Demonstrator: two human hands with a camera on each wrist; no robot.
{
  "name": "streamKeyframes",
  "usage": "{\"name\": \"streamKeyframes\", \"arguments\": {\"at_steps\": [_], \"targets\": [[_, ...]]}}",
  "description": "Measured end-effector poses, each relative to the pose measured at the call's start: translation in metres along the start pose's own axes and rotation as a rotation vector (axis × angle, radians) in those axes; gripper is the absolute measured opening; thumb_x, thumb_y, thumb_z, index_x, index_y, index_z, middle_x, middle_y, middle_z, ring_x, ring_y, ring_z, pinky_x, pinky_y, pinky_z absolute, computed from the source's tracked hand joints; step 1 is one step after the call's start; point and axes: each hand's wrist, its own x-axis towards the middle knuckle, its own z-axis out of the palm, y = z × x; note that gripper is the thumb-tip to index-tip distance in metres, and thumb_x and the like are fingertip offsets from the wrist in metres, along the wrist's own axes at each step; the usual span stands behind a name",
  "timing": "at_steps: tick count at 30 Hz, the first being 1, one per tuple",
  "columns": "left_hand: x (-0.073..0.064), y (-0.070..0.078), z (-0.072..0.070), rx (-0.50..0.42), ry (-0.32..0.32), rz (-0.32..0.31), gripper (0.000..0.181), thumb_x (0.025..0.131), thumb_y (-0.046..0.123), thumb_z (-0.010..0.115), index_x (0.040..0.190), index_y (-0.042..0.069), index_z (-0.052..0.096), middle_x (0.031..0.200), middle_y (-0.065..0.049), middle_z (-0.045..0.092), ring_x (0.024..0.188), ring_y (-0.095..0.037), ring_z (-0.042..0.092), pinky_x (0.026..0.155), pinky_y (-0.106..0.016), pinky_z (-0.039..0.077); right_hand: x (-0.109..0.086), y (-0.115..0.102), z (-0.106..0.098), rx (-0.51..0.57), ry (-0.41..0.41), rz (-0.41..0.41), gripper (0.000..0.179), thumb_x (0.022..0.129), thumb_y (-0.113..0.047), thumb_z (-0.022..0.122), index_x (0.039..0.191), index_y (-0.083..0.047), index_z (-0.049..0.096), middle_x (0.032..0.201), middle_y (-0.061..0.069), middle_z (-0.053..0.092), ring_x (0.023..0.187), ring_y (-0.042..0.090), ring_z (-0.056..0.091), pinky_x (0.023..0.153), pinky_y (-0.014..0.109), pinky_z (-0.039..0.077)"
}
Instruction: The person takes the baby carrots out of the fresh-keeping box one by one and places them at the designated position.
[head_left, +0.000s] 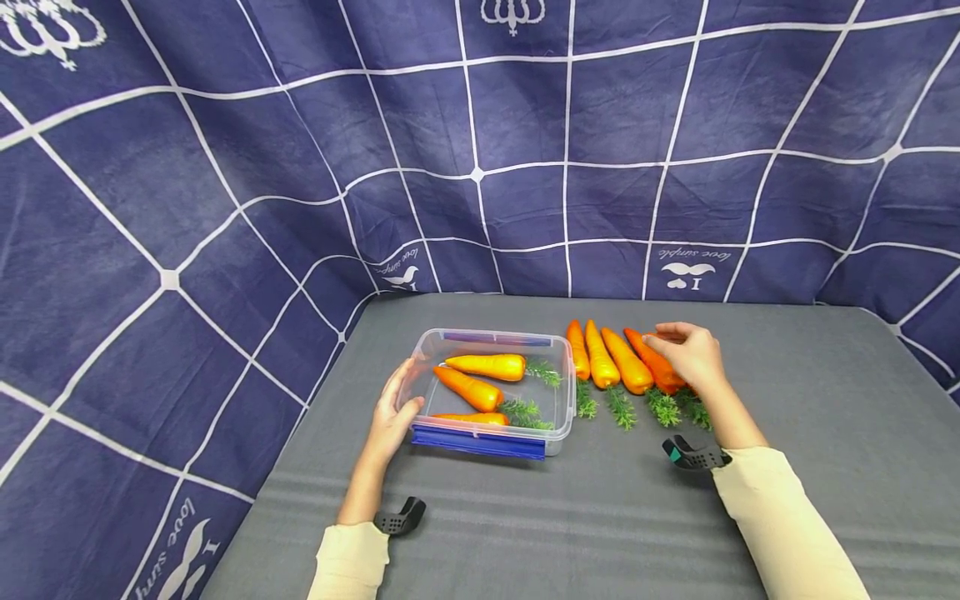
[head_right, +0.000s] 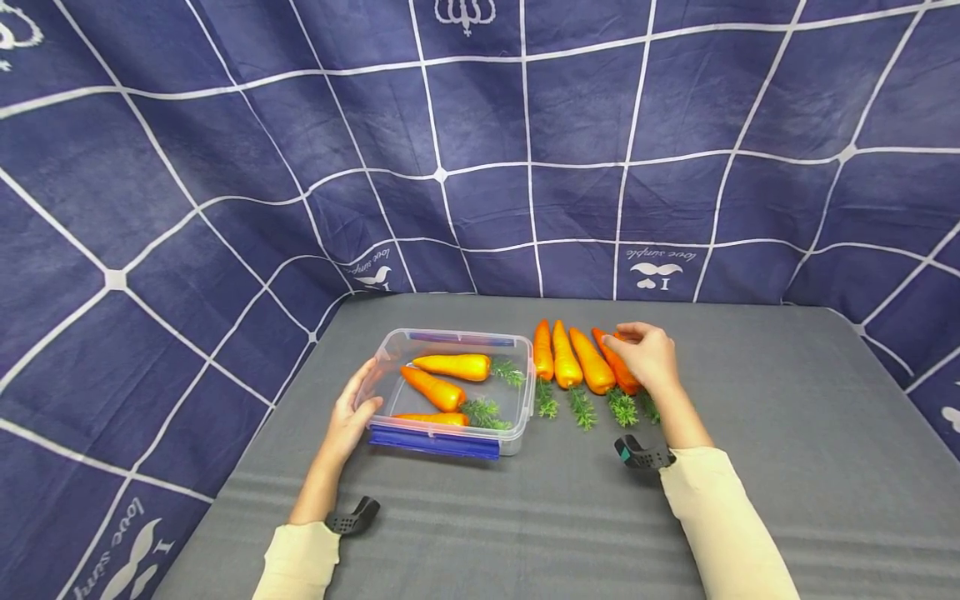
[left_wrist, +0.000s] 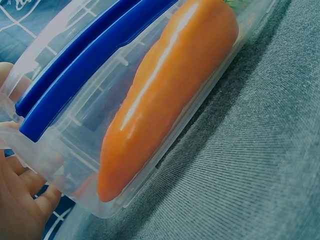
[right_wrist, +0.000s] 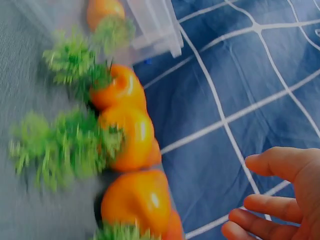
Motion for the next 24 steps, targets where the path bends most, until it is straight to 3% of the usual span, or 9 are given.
{"name": "streamKeyframes", "arguments": {"at_steps": [5,13,24], "targets": [[0.0,0.0,0.0,-0.008,0.001,0.015,0.064,0.084,-0.018,0.047,0.145,-0.013,0.03,0.148,-0.034,0.028,0.134,-0.049,0.031,0.115,-0.035,0.026,0.004,-0.017,0.014,0.04,-0.034,-0.029,0.048,0.089,-0.032,0.069,0.119,0.005,0.065,0.113,0.025,0.067,0.106,0.04,0.061,0.091,0.049,0.047],[0.001,-0.002,0.001,-0.004,0.001,0.014,0.063,0.084,-0.017,0.048,0.145,-0.012,0.032,0.148,-0.033,0.03,0.135,-0.045,0.033,0.114,-0.051,0.023,0.008,-0.039,0.04,0.086,-0.053,-0.076,0.041,0.088,-0.024,0.07,0.115,0.006,0.066,0.111,0.023,0.068,0.103,0.037,0.064,0.091,0.046,0.049],[0.0,-0.003,0.0,-0.025,-0.008,0.031,0.065,0.083,-0.018,0.048,0.145,-0.012,0.031,0.148,-0.033,0.029,0.135,-0.045,0.033,0.115,-0.039,0.025,0.006,-0.074,0.071,0.262,-0.138,-0.126,0.04,0.086,-0.022,0.073,0.115,0.005,0.067,0.108,0.02,0.069,0.102,0.033,0.065,0.088,0.041,0.053]]}}
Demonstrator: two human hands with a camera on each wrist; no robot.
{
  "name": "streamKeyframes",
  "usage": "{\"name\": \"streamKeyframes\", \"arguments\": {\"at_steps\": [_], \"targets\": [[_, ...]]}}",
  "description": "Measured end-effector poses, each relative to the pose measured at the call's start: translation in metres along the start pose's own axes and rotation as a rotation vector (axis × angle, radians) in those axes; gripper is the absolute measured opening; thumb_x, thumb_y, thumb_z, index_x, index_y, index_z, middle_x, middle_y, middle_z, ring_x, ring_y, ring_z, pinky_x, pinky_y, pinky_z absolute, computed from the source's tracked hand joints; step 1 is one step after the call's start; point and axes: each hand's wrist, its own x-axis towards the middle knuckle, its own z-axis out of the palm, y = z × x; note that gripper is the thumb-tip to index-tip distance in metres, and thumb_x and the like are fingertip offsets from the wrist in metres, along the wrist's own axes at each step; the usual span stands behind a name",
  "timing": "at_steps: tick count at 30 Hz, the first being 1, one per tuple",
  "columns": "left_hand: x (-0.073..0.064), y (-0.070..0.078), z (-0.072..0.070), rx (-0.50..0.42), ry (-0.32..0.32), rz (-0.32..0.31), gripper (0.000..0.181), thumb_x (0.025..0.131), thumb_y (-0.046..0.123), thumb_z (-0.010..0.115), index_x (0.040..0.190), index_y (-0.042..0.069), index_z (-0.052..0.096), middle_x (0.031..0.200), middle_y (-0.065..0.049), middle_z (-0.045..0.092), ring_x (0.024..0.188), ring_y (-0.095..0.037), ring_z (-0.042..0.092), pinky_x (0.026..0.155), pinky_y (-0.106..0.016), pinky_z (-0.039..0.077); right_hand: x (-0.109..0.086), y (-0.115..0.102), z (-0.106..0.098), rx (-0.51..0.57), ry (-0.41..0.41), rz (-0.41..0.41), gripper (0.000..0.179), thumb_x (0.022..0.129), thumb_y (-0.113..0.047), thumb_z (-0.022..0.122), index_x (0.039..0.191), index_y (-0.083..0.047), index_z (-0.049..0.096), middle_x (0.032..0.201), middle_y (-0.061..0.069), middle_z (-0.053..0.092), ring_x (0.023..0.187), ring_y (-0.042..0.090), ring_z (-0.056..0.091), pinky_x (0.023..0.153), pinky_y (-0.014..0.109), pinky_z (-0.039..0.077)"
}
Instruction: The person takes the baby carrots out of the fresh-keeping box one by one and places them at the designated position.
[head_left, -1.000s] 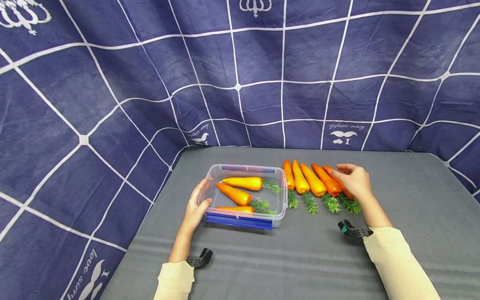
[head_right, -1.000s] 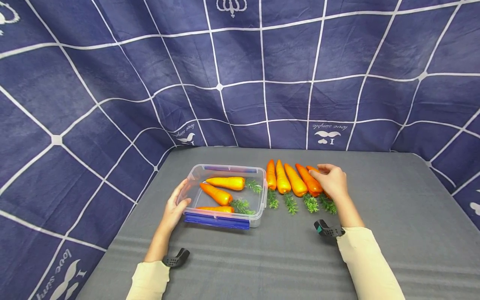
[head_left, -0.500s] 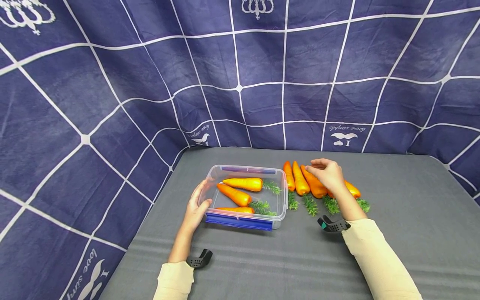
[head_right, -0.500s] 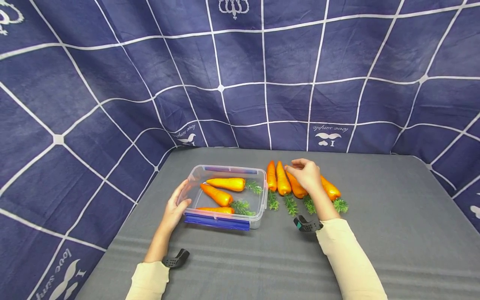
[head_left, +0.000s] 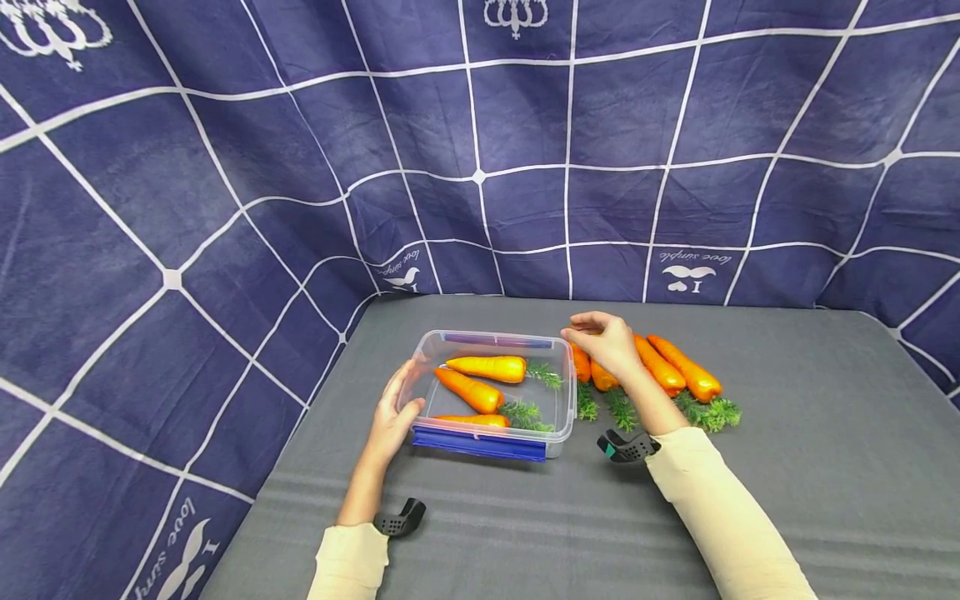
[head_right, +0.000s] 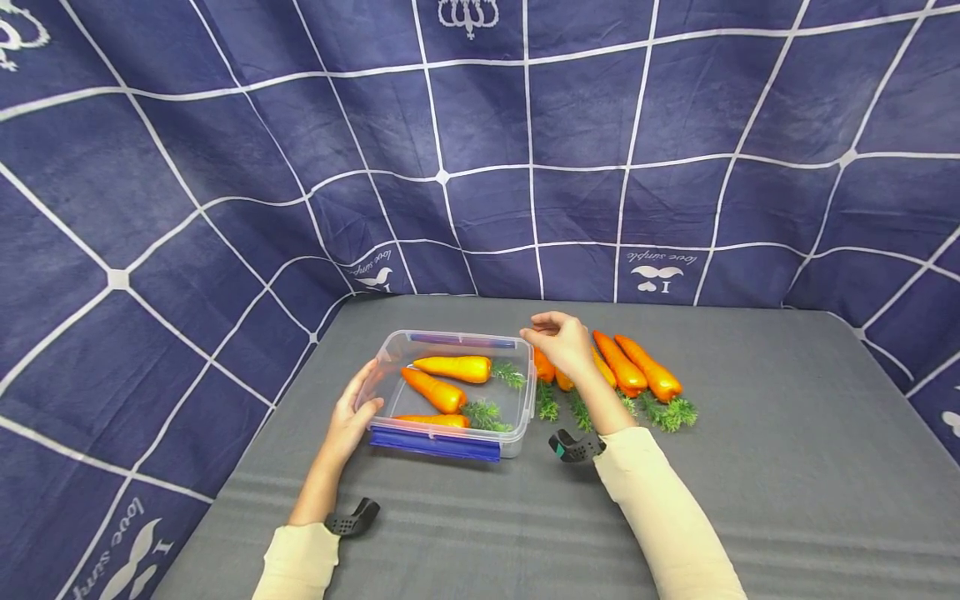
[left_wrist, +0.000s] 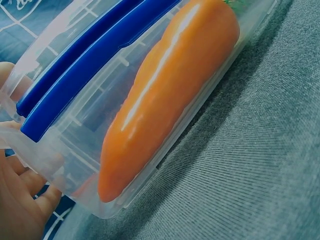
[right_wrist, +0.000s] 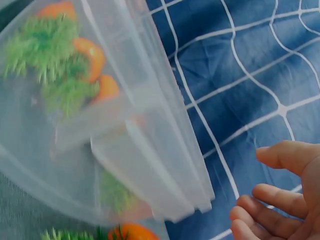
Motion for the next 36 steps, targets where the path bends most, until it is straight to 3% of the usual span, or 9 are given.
{"name": "streamKeyframes", "arguments": {"at_steps": [6,14,19,27,31,36], "targets": [[0.0,0.001,0.0,0.008,0.005,-0.012,0.064,0.085,-0.018,0.047,0.146,-0.011,0.031,0.148,-0.033,0.03,0.136,-0.043,0.034,0.116,-0.045,0.022,0.0,-0.011,0.018,0.019,-0.027,-0.024,0.036,0.086,-0.022,0.074,0.114,0.0,0.068,0.106,0.016,0.07,0.099,0.029,0.065,0.083,0.038,0.053],[0.0,0.002,-0.001,0.004,0.003,-0.013,0.064,0.085,-0.017,0.048,0.146,-0.011,0.031,0.149,-0.032,0.028,0.136,-0.044,0.032,0.116,-0.043,0.022,-0.004,-0.02,0.041,-0.002,-0.084,-0.077,0.035,0.085,-0.02,0.073,0.113,0.002,0.068,0.107,0.017,0.07,0.097,0.03,0.065,0.084,0.042,0.055],[-0.001,0.002,-0.001,0.006,0.007,-0.021,0.064,0.084,-0.018,0.047,0.146,-0.012,0.03,0.15,-0.031,0.027,0.135,-0.049,0.029,0.115,-0.04,0.023,-0.005,-0.024,0.055,-0.078,-0.14,-0.135,0.037,0.085,-0.019,0.074,0.114,0.003,0.067,0.11,0.017,0.069,0.1,0.031,0.065,0.086,0.043,0.054],[0.0,0.001,0.0,0.013,0.004,-0.008,0.063,0.085,-0.018,0.047,0.145,-0.014,0.03,0.149,-0.033,0.027,0.135,-0.051,0.029,0.113,-0.054,0.019,-0.001,-0.024,0.075,-0.262,-0.285,-0.162,0.042,0.086,-0.02,0.072,0.12,0.003,0.065,0.114,0.018,0.067,0.104,0.032,0.063,0.09,0.045,0.052],[0.0,0.001,0.002,0.003,0.011,-0.004,0.064,0.083,-0.017,0.047,0.144,-0.015,0.03,0.149,-0.034,0.028,0.134,-0.052,0.029,0.114,-0.051,0.02,0.002,-0.019,0.084,-0.378,-0.366,-0.204,0.046,0.085,-0.019,0.073,0.124,0.004,0.063,0.118,0.019,0.065,0.109,0.033,0.06,0.096,0.045,0.048],[0.0,0.001,0.001,0.012,0.02,0.008,0.063,0.083,-0.017,0.048,0.143,-0.016,0.029,0.148,-0.034,0.028,0.133,-0.054,0.028,0.115,-0.049,0.021,0.003,-0.016,0.091,-0.507,-0.406,-0.226,0.05,0.082,-0.021,0.075,0.124,0.003,0.062,0.116,0.018,0.064,0.108,0.032,0.059,0.095,0.044,0.048]]}}
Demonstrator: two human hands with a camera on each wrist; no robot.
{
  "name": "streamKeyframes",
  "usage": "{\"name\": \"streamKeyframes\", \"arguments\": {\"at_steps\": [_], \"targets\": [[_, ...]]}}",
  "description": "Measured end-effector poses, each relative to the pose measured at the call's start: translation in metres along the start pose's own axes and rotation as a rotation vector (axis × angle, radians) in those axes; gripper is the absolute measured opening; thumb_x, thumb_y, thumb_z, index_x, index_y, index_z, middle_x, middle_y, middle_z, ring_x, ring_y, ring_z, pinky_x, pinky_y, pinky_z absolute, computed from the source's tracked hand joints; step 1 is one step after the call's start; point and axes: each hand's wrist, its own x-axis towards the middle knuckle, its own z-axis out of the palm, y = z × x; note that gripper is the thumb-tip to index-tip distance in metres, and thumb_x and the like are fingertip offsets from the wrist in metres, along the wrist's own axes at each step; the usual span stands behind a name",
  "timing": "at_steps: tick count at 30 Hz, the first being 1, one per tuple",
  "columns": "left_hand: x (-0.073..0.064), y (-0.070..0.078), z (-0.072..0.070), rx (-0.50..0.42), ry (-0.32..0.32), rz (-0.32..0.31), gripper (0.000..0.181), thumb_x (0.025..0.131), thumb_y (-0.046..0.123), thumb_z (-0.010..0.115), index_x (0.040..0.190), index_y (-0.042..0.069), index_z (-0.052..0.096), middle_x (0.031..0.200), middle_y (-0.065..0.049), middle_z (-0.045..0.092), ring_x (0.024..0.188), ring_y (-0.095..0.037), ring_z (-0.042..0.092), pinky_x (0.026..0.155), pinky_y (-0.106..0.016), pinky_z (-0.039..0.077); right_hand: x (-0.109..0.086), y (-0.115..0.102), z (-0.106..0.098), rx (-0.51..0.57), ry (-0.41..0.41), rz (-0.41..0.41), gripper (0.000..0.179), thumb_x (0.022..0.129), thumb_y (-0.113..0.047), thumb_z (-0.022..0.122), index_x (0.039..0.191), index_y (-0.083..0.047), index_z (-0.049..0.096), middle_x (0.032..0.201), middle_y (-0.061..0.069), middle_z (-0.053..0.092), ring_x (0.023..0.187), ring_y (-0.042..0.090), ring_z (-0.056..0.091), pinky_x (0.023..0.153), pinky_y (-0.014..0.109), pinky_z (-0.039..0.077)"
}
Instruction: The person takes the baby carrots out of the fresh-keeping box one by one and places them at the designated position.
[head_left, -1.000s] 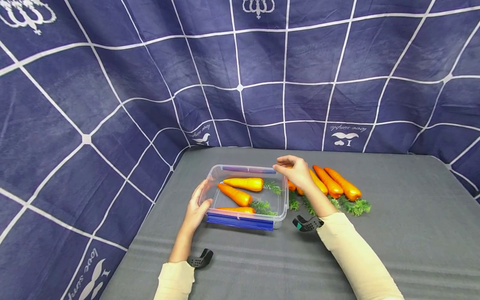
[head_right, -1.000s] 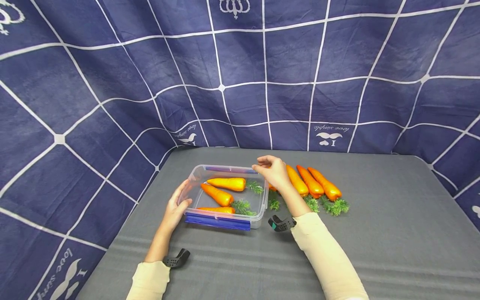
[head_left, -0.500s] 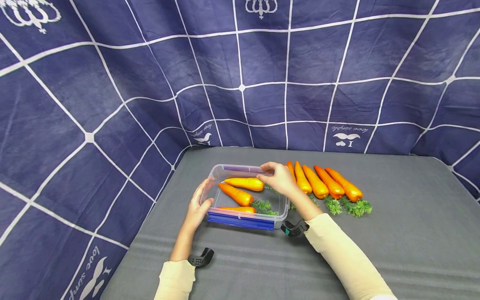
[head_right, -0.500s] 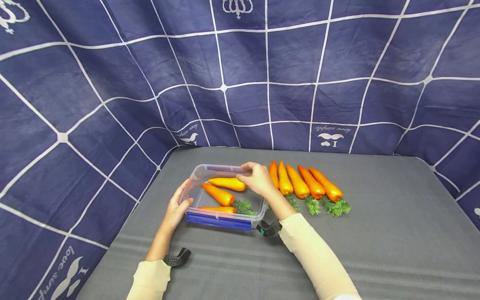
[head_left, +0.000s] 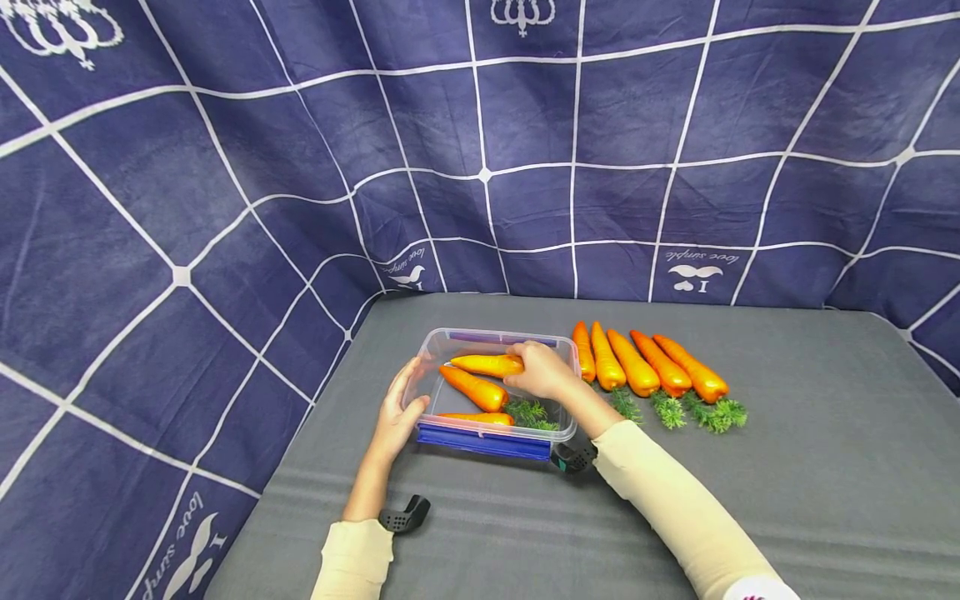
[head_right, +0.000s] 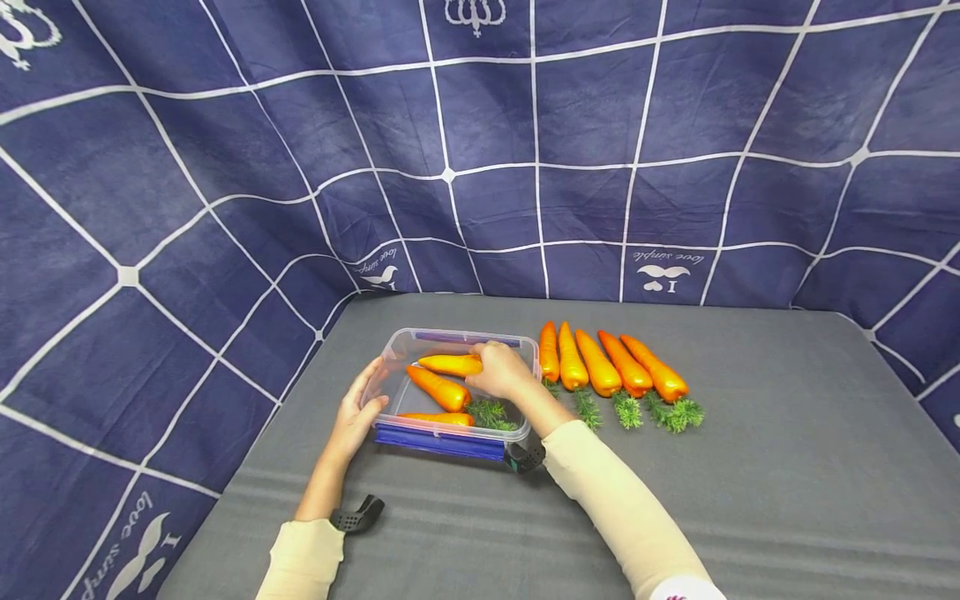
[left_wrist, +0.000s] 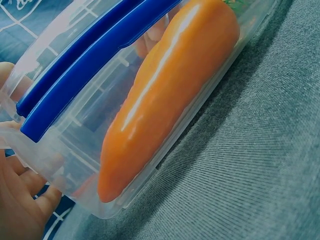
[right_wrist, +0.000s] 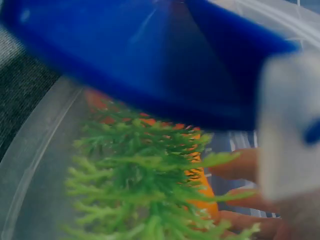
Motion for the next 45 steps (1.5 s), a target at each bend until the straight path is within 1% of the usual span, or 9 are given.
{"name": "streamKeyframes", "arguments": {"at_steps": [5,12,18,24,31,35,38,42,45], "targets": [[-0.001,0.001,0.0,-0.001,0.001,-0.013,0.063,0.084,-0.018,0.048,0.144,-0.014,0.031,0.149,-0.033,0.029,0.134,-0.052,0.029,0.113,-0.056,0.017,0.001,0.0,0.003,-0.066,-0.032,0.033,0.048,0.082,-0.02,0.076,0.123,0.003,0.063,0.115,0.018,0.063,0.109,0.033,0.059,0.094,0.044,0.049],[-0.001,0.003,0.001,0.017,0.001,-0.053,0.064,0.084,-0.016,0.048,0.145,-0.012,0.032,0.15,-0.031,0.028,0.135,-0.051,0.029,0.113,-0.056,0.019,0.001,0.0,0.007,-0.082,-0.14,0.096,0.044,0.08,-0.022,0.078,0.116,0.001,0.067,0.104,0.013,0.069,0.087,0.024,0.061,0.078,0.038,0.052],[-0.001,0.001,0.001,0.009,-0.005,-0.023,0.063,0.084,-0.018,0.048,0.144,-0.014,0.031,0.149,-0.033,0.029,0.134,-0.05,0.03,0.115,-0.048,0.023,0.0,-0.002,0.006,-0.094,-0.131,0.085,0.042,0.077,-0.022,0.08,0.111,0.001,0.068,0.094,0.009,0.068,0.077,0.021,0.057,0.069,0.034,0.049],[0.0,0.001,0.0,0.009,-0.005,-0.018,0.064,0.083,-0.017,0.048,0.145,-0.013,0.031,0.149,-0.031,0.03,0.134,-0.05,0.031,0.114,-0.049,0.023,0.0,-0.002,0.005,-0.068,-0.094,0.085,0.043,0.076,-0.024,0.081,0.111,0.0,0.069,0.099,0.01,0.069,0.081,0.021,0.059,0.073,0.035,0.051],[-0.001,0.002,0.0,0.021,0.001,-0.05,0.064,0.084,-0.016,0.048,0.146,-0.011,0.032,0.15,-0.031,0.029,0.135,-0.049,0.031,0.113,-0.052,0.023,-0.001,-0.001,0.002,0.033,-0.055,0.051,0.042,0.077,-0.023,0.079,0.111,0.0,0.071,0.099,0.01,0.071,0.083,0.021,0.061,0.073,0.034,0.052],[-0.001,0.001,-0.001,0.017,-0.002,-0.043,0.064,0.084,-0.016,0.048,0.146,-0.011,0.032,0.149,-0.032,0.029,0.135,-0.048,0.032,0.114,-0.046,0.025,-0.002,0.0,0.0,0.13,-0.031,0.04,0.044,0.078,-0.024,0.078,0.114,0.001,0.07,0.105,0.012,0.071,0.089,0.022,0.064,0.079,0.035,0.053],[-0.001,0.0,-0.001,0.005,-0.003,-0.033,0.064,0.084,-0.017,0.048,0.145,-0.012,0.031,0.149,-0.033,0.029,0.134,-0.049,0.031,0.115,-0.043,0.025,-0.003,-0.002,-0.001,0.199,-0.02,0.047,0.043,0.078,-0.025,0.078,0.113,-0.001,0.07,0.098,0.008,0.071,0.085,0.019,0.063,0.077,0.034,0.053],[-0.001,0.0,-0.001,0.002,-0.003,-0.021,0.064,0.083,-0.018,0.047,0.145,-0.013,0.03,0.149,-0.034,0.028,0.134,-0.051,0.03,0.114,-0.05,0.021,-0.004,-0.005,-0.004,0.27,0.004,0.054,0.04,0.078,-0.026,0.078,0.111,-0.003,0.071,0.091,0.003,0.071,0.08,0.015,0.061,0.071,0.029,0.052],[-0.001,0.0,-0.001,0.001,-0.003,-0.014,0.063,0.083,-0.018,0.047,0.144,-0.014,0.03,0.148,-0.035,0.028,0.133,-0.053,0.029,0.113,-0.059,0.018,-0.006,-0.008,-0.009,0.309,0.036,0.057,0.042,0.079,-0.025,0.077,0.113,-0.001,0.07,0.094,0.005,0.071,0.081,0.015,0.062,0.069,0.027,0.052]]}}
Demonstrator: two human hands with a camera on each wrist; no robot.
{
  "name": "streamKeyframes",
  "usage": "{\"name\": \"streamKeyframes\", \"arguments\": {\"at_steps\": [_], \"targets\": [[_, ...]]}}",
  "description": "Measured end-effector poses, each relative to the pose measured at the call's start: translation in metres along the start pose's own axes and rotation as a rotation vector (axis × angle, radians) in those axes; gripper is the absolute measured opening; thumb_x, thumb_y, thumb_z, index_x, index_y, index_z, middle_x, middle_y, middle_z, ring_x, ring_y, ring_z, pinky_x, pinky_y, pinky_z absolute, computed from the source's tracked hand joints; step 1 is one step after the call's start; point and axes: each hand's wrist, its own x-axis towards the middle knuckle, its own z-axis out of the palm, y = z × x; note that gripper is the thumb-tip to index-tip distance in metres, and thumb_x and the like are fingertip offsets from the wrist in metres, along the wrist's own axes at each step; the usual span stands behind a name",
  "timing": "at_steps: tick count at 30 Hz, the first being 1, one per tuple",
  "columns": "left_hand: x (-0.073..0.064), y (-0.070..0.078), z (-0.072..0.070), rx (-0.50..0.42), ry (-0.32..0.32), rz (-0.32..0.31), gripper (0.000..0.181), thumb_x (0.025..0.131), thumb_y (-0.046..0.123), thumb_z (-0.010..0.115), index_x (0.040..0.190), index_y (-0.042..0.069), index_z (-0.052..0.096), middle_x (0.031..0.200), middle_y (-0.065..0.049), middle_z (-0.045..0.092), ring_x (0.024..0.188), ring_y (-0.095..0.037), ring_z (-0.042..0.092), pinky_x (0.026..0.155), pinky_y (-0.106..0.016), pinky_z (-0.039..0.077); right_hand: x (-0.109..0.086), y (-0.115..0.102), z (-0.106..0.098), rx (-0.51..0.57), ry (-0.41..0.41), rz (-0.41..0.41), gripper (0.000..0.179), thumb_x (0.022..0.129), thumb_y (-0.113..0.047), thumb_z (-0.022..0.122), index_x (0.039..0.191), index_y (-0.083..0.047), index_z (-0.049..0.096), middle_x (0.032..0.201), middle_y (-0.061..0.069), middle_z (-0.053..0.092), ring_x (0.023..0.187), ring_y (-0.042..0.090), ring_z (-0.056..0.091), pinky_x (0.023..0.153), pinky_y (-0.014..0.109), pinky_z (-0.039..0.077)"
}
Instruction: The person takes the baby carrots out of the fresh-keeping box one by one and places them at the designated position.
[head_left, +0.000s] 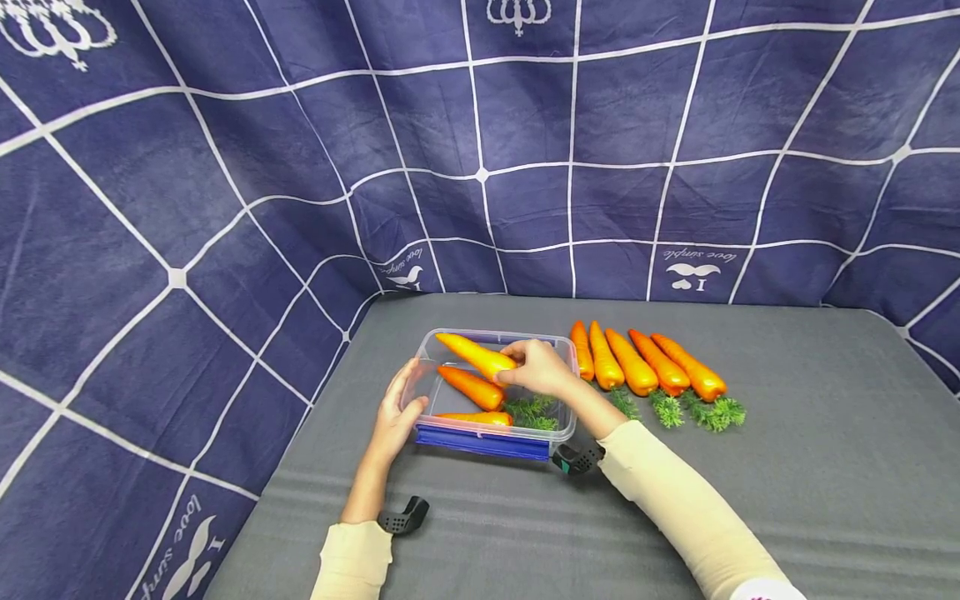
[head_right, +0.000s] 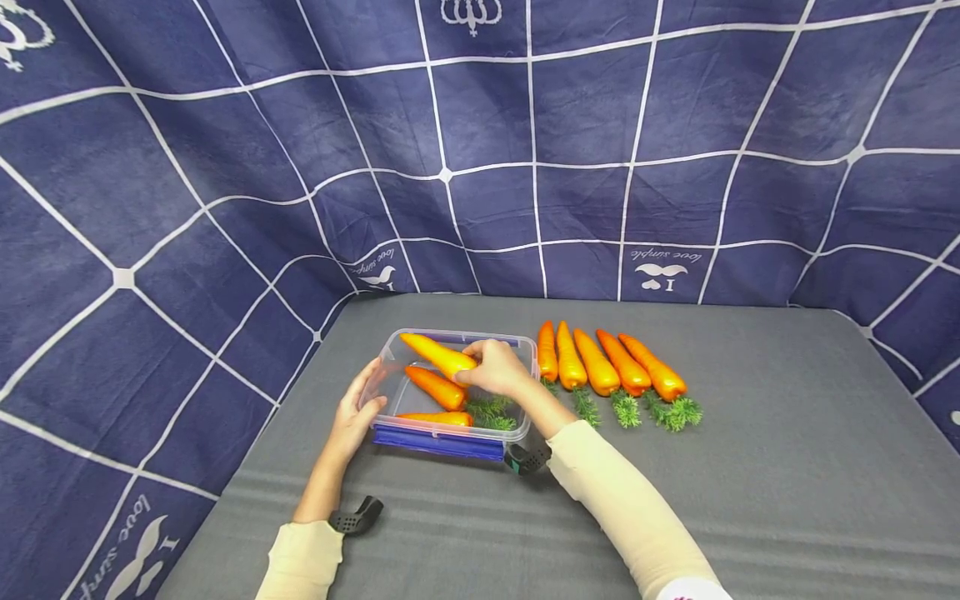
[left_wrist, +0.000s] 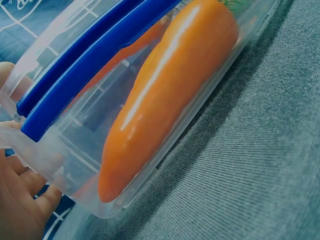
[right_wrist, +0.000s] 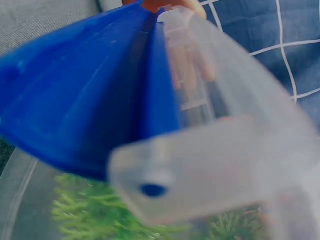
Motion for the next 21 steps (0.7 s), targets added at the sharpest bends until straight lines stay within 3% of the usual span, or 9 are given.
{"name": "streamKeyframes", "arguments": {"at_steps": [6,12,21], "targets": [[0.001,0.001,0.001,0.007,0.004,-0.023,0.065,0.083,-0.018,0.047,0.145,-0.013,0.03,0.15,-0.032,0.028,0.134,-0.052,0.028,0.113,-0.057,0.018,-0.003,-0.003,-0.008,0.077,0.058,0.023,0.044,0.08,-0.025,0.078,0.116,0.0,0.068,0.098,0.008,0.07,0.079,0.017,0.063,0.064,0.027,0.053],[0.001,0.001,0.001,0.003,0.009,-0.016,0.064,0.084,-0.017,0.047,0.145,-0.014,0.029,0.15,-0.033,0.027,0.135,-0.049,0.03,0.113,-0.059,0.017,-0.008,-0.009,-0.018,0.083,0.149,0.038,0.045,0.078,-0.028,0.079,0.115,-0.003,0.07,0.097,0.007,0.072,0.079,0.016,0.066,0.064,0.027,0.053],[0.0,0.002,0.001,-0.004,0.018,-0.017,0.063,0.083,-0.017,0.047,0.144,-0.014,0.031,0.149,-0.034,0.028,0.134,-0.049,0.03,0.112,-0.06,0.017,-0.019,-0.008,-0.033,0.154,0.211,0.054,0.049,0.08,-0.025,0.078,0.12,0.002,0.066,0.104,0.014,0.07,0.088,0.025,0.067,0.071,0.032,0.057]]}}
